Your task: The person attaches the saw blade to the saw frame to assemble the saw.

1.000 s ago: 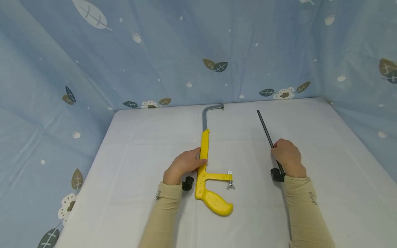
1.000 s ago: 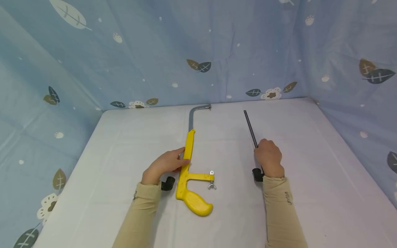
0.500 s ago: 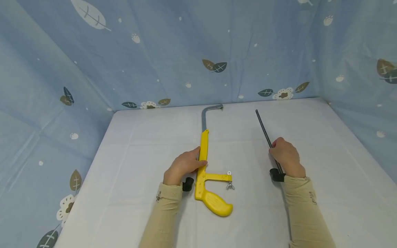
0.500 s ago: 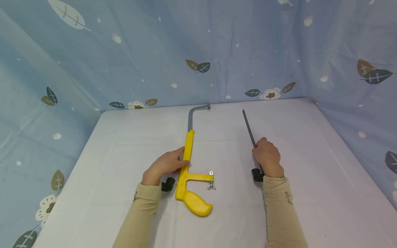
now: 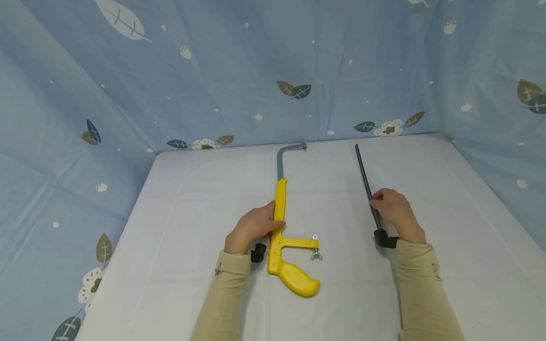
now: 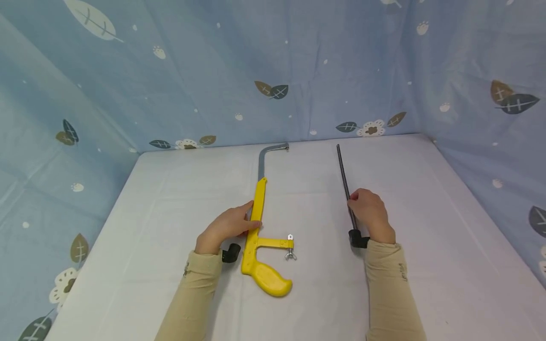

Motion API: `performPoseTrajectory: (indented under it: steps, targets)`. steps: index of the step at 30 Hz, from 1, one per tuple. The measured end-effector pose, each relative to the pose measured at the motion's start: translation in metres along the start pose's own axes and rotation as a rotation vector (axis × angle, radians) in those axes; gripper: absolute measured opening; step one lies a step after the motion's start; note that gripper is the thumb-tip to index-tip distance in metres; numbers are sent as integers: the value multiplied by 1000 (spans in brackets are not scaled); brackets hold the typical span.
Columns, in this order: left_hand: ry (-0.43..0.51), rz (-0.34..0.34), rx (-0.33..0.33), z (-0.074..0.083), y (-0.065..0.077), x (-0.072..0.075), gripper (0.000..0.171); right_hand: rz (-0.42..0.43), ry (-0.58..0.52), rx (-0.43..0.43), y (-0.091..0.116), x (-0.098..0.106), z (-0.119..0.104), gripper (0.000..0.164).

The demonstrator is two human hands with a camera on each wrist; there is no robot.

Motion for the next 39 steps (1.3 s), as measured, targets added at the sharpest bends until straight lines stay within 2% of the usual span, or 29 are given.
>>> performPoseTrajectory:
  steps: [6, 10, 19, 24, 32, 39]
  targets:
    - [-5, 1, 7, 0, 1, 1, 76, 55, -257, 48, -6, -2, -10, 34]
    - [-4, -5, 17, -1, 1, 1, 76, 79, -413, 79, -8, -10, -20, 37]
    - [26, -16, 19, -4, 2, -3, 76, 30, -685, 91, -11, -40, -46, 42]
    - [34, -10, 13, -4, 2, -1, 77, 4, -757, 96, -11, -50, -60, 43]
    - [31, -13, 17, -5, 2, -1, 76, -32, -870, 83, -15, -69, -71, 41]
    - [37, -8, 4, -4, 2, -1, 77, -51, -866, 76, -15, -77, -81, 39]
Point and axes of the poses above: each hand's wrist, its own y-axis away from the middle knuckle, its own x-axis out of the back of the hand, z = x × y, the point moved 9 cm from there along -y, towards the middle knuckle, and after that the axes turned 3 degrees about x, right-handed, at the moved point
